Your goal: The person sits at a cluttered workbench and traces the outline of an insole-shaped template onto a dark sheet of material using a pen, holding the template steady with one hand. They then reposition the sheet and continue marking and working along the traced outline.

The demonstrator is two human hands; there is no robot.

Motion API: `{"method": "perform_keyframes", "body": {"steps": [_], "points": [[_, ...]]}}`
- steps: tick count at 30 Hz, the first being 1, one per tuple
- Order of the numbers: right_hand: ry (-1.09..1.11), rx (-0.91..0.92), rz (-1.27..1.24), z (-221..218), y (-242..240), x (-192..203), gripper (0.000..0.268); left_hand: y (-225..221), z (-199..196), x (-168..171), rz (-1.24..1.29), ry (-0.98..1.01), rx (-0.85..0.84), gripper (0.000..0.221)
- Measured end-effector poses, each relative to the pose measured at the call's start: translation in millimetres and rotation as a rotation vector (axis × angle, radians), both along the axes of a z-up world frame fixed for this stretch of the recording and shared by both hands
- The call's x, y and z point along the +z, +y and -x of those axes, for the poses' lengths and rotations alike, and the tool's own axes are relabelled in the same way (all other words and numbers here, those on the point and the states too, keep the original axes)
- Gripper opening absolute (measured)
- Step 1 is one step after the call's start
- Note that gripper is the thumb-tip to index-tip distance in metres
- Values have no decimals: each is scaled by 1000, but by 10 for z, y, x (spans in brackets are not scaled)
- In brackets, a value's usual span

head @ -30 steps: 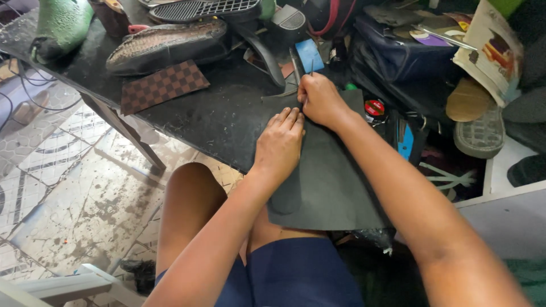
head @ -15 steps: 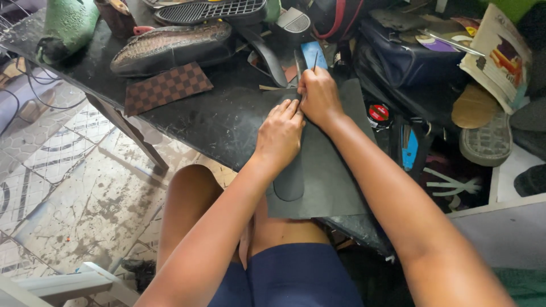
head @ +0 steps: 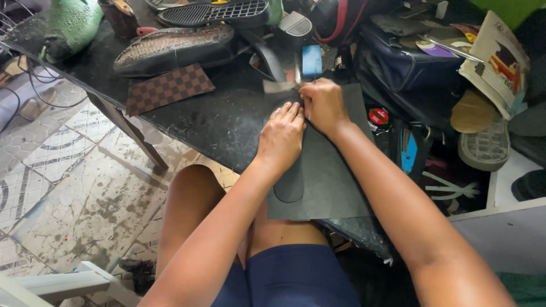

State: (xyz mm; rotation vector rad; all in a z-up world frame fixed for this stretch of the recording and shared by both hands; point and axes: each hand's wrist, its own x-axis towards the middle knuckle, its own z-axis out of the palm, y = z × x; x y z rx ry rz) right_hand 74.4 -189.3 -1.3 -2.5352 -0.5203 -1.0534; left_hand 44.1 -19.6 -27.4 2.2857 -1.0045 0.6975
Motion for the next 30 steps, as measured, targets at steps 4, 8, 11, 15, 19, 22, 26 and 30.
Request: {"method": "perform_keyframes", "body": {"steps": [4, 8, 11, 15, 19, 22, 26, 30], "points": [[-25, 72, -16, -67, 21, -12, 12, 16, 44, 77, 27, 8, -5, 34], [45, 129, -73, -307, 151, 68, 8, 47, 66, 159, 19, 55, -13, 32], [40, 175, -72, -594, 205, 22, 6, 44, 70, 129, 23, 93, -9, 31], [40, 185, -85, -960, 167, -34, 5, 39, 51, 78, 69, 31, -15, 37], [85, 148, -73, -915, 109, 140, 10, 54, 65, 113, 57, 40, -9, 38], [176, 171, -97, -818, 93, 276, 26, 49, 71, 122, 71, 36, -3, 36], [146, 257, 14, -816, -62, 339, 37, 45, 70, 117, 67, 29, -11, 37], [108, 207, 201, -836, -203, 421, 32, 51, 65, 123, 70, 29, -19, 36]]}}
